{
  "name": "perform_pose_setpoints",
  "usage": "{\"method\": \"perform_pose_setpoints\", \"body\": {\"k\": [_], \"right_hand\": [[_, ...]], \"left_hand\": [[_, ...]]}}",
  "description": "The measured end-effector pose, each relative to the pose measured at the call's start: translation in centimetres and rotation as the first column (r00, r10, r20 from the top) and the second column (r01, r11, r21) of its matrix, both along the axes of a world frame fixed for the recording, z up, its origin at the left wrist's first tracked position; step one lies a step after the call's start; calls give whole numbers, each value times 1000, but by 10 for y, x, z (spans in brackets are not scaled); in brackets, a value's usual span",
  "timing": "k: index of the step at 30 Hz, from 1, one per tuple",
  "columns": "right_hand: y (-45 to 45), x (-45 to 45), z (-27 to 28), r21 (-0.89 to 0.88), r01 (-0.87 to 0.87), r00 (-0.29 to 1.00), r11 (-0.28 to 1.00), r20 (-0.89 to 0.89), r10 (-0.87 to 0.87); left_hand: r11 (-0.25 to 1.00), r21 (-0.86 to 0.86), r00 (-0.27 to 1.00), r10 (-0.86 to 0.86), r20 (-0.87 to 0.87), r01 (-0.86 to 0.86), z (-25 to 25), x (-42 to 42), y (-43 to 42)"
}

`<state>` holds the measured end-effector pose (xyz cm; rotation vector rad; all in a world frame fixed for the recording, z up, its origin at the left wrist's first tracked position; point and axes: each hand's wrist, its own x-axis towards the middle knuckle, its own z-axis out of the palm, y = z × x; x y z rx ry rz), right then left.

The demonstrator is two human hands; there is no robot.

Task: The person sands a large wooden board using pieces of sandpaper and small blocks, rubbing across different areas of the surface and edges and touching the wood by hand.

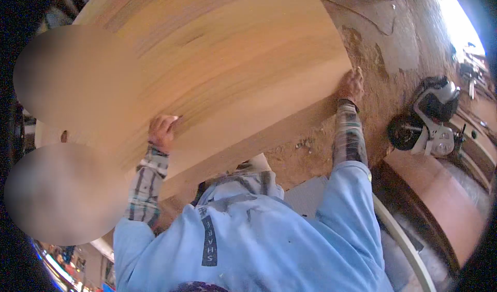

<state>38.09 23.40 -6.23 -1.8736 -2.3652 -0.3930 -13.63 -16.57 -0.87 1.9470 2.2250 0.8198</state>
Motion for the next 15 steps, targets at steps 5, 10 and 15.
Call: {"method": "perform_pose_setpoints", "body": {"k": [5,10,15], "right_hand": [[-17,-30,17,-99,244,882,965,-391,-263],[-19,-35,20,-130,279,874,951,-376,-308],[-18,-36,25,-38,276,918,961,-285,-275]], "left_hand": [[993,45,993,-113,15,113,-10,94,144],[989,69,988,-135,70,130,-16,195,289],[964,164,971,-225,78,210,-32,299,447]]}}
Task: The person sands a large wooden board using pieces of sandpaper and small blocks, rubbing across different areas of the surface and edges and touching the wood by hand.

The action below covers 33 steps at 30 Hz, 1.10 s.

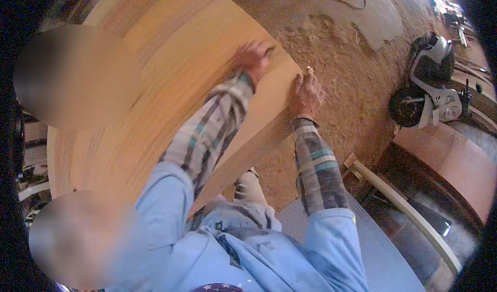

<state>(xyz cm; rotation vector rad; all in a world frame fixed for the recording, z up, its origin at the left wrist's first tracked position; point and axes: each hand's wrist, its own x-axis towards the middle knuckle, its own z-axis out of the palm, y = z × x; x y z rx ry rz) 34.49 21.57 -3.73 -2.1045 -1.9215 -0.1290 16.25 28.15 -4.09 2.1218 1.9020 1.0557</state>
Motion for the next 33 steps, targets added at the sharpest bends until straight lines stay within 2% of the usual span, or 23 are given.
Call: {"method": "perform_pose_setpoints", "body": {"k": [2,4,5,6,7,8,10,11,14,15,16,17,20,21,24,26,27,28,31,32,33], "right_hand": [[-1,-2,9,-40,9,999,999,-53,-11],[-5,-2,12,-85,7,993,996,-113,-17],[-4,-2,9,-49,-6,994,999,-111,0],[-4,0,8,-14,-19,994,1000,-108,17],[-4,1,9,-15,-19,992,1000,-121,17],[-5,2,11,-43,-27,989,999,-148,21],[-2,3,12,-71,-33,983,997,-183,20],[0,4,11,-67,-28,990,997,-140,18],[0,2,14,-75,-18,995,997,-98,10],[0,0,17,-74,-16,995,997,-97,8],[0,-1,18,-77,-13,996,997,-91,6],[0,-1,18,-89,-15,995,996,-95,7],[-1,0,15,-122,-24,996,992,-86,14],[0,0,15,-132,-22,996,991,-87,11],[-2,0,12,-107,-24,995,994,-97,13],[-2,1,10,-88,-38,991,995,-127,27],[-2,3,9,-68,-43,989,997,-143,33],[-2,3,8,-70,-32,988,997,-152,21],[3,6,7,-108,-18,993,994,-121,5],[3,6,10,-81,-26,992,996,-129,15],[2,5,12,-55,-35,990,998,-136,27]], "left_hand": [[1000,-14,998,-11,-56,10,1,17,24],[999,35,999,-35,3,35,0,16,24],[996,32,996,-88,21,87,-8,-1,5],[990,27,990,-139,38,138,-14,-30,-30],[983,37,974,-184,130,180,6,-62,-79],[987,-50,988,-151,37,153,-7,-100,-127],[971,-241,1000,-7,-8,5,35,-144,-213],[983,-181,996,5,-89,-21,44,-161,-242],[971,-232,997,52,-64,-66,41,-167,-255],[977,-201,995,55,-87,-71,34,-153,-236],[983,-170,993,55,-107,-73,24,-127,-199],[996,-85,1000,-5,6,5,16,-100,-154],[995,34,991,-99,88,96,-33,-14,-19],[997,60,995,-53,87,48,-26,11,11],[995,-35,994,-87,68,90,0,16,7],[984,-9,960,-174,221,181,-21,-16,-61],[962,-150,953,-190,236,229,5,-44,-107],[938,-297,980,-144,136,179,16,-68,-149],[930,-367,987,63,147,-4,33,-108,-214],[930,-368,987,60,148,-1,35,-105,-208],[955,-295,988,83,129,-41,40,-100,-199]]}}
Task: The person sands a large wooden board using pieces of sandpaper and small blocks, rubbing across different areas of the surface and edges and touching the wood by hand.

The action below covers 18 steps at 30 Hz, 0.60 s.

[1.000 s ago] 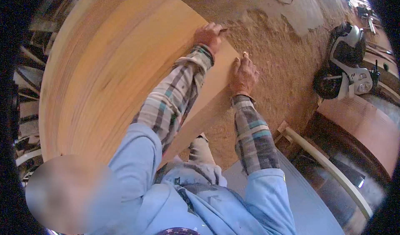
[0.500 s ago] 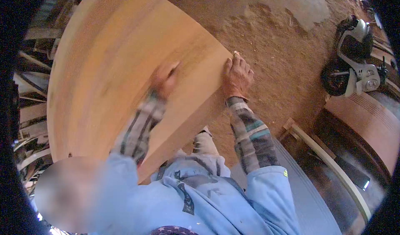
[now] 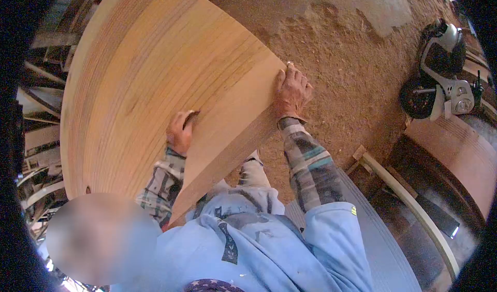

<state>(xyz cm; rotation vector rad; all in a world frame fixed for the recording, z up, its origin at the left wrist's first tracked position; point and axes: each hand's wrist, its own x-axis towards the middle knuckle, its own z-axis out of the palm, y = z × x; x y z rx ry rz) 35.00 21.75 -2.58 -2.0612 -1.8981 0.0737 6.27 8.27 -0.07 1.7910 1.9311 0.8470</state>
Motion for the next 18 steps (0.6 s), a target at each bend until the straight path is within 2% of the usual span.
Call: {"method": "perform_pose_setpoints", "body": {"k": [1,3,4,5,6,8,9,11,12,13,14,15,16,18], "right_hand": [[0,-1,-1,-3,2,1000,1000,3,-2],[-1,-1,-2,4,20,1000,1000,24,-20],[-1,0,-3,5,15,999,1000,35,-15],[-1,0,-4,6,10,999,1000,31,-11],[0,0,-5,9,6,1000,1000,25,-6],[2,-1,-7,37,5,1000,999,27,-6],[-1,-2,-7,50,7,1000,999,17,-8],[-5,-1,0,14,-13,1000,1000,-5,13],[-4,-1,4,-16,-18,1000,1000,-20,17],[-3,-1,6,-13,-16,999,1000,-29,16],[-2,-1,5,-17,-14,1000,1000,-28,14],[-2,0,4,-25,-12,1000,1000,-26,11],[-1,1,2,-27,-6,1000,1000,-30,5],[1,2,-2,-8,-5,1000,1000,19,6]], "left_hand": [[997,76,999,35,-21,-33,0,7,10],[978,200,997,-70,39,61,-21,45,69],[981,193,998,-32,56,21,-57,72,103],[964,260,999,-48,-12,49,-75,98,141],[971,232,996,-43,-78,60,-62,125,185],[967,226,990,-96,-104,118,-47,142,221],[970,221,991,-83,-106,105,-50,135,212],[929,364,997,-57,-46,70,-60,115,179],[947,312,996,-87,31,73,-62,87,138],[925,377,998,-42,-50,57,-65,60,96],[958,267,994,-108,0,104,-25,32,56],[997,64,999,-48,-21,50,-11,10,16],[1000,7,993,10,-122,-9,-4,-7,-17],[999,-5,987,39,-154,-40,5,-25,-41]]}}
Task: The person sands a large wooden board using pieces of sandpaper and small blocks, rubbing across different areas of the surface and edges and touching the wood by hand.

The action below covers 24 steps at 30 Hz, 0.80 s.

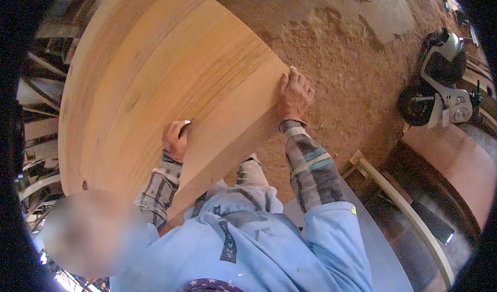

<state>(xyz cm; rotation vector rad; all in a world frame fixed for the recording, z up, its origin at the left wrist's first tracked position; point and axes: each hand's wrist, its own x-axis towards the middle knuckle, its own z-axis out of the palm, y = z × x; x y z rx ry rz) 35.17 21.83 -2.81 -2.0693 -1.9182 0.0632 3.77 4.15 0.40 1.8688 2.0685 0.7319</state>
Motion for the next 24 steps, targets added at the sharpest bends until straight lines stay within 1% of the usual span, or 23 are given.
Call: {"method": "perform_pose_setpoints", "body": {"k": [1,3,4,5,6,7,8,9,10,11,12,13,14,15,16,17,18,19,22,23,24], "right_hand": [[0,0,-1,-4,0,1000,1000,3,0],[0,-1,0,22,-10,1000,1000,-21,10],[1,-1,0,19,-10,1000,1000,-11,10],[0,-2,1,7,-7,1000,1000,-7,7],[-1,-3,3,-5,-7,1000,1000,-3,7],[-2,-2,6,-7,-17,1000,1000,11,17],[-3,-3,10,-59,-1,1000,998,25,2],[0,-6,13,-107,9,999,994,32,-5],[2,-6,15,-112,-24,999,993,23,26],[-1,-1,16,-155,-34,999,987,-32,29],[2,1,15,-193,-52,995,980,-95,34],[1,-1,11,-127,-48,998,991,-43,43],[-3,-4,6,-63,-39,999,997,7,39],[-4,-5,5,-77,-67,998,995,-21,65],[-4,-5,6,-40,-67,998,997,-14,67],[-4,-6,7,-1,-60,998,998,2,60],[-4,-8,8,-4,-66,998,998,-5,66],[-4,-9,10,-27,-42,999,999,-6,42],[-4,-12,13,-68,-10,1000,998,0,10],[-3,-13,16,-81,4,1000,997,3,-3],[-3,-14,20,-79,-17,1000,997,0,17]], "left_hand": [[1000,-4,1000,0,3,0,-6,6,7],[980,199,1000,-12,-2,12,-22,38,50],[956,292,997,-48,56,30,-34,62,86],[934,346,989,-120,86,83,-44,83,127],[932,362,995,-29,91,-6,-67,121,167],[894,432,978,-183,102,122,-62,143,214],[892,447,988,-125,90,72,-76,170,254],[930,344,990,-141,14,127,-65,183,266],[961,222,986,-151,-68,163,-52,178,268],[972,199,990,-112,-84,127,-56,162,249],[957,254,989,-126,-71,140,-61,145,225],[938,309,987,-143,-66,157,-62,126,199],[953,246,983,-163,-84,179,-59,93,154],[961,185,977,-192,-91,206,-49,54,95],[982,88,982,-155,-110,165,-36,17,36],[988,101,989,-105,-109,116,-23,-18,-19],[996,25,977,-74,-198,81,-26,-54,-73],[999,50,971,-1,-240,13,-5,-74,-106],[998,58,971,40,-237,-27,-2,-78,-119],[993,118,972,20,-235,8,-16,-56,-95],[999,24,996,33,79,-35,-36,-31,-71]]}}
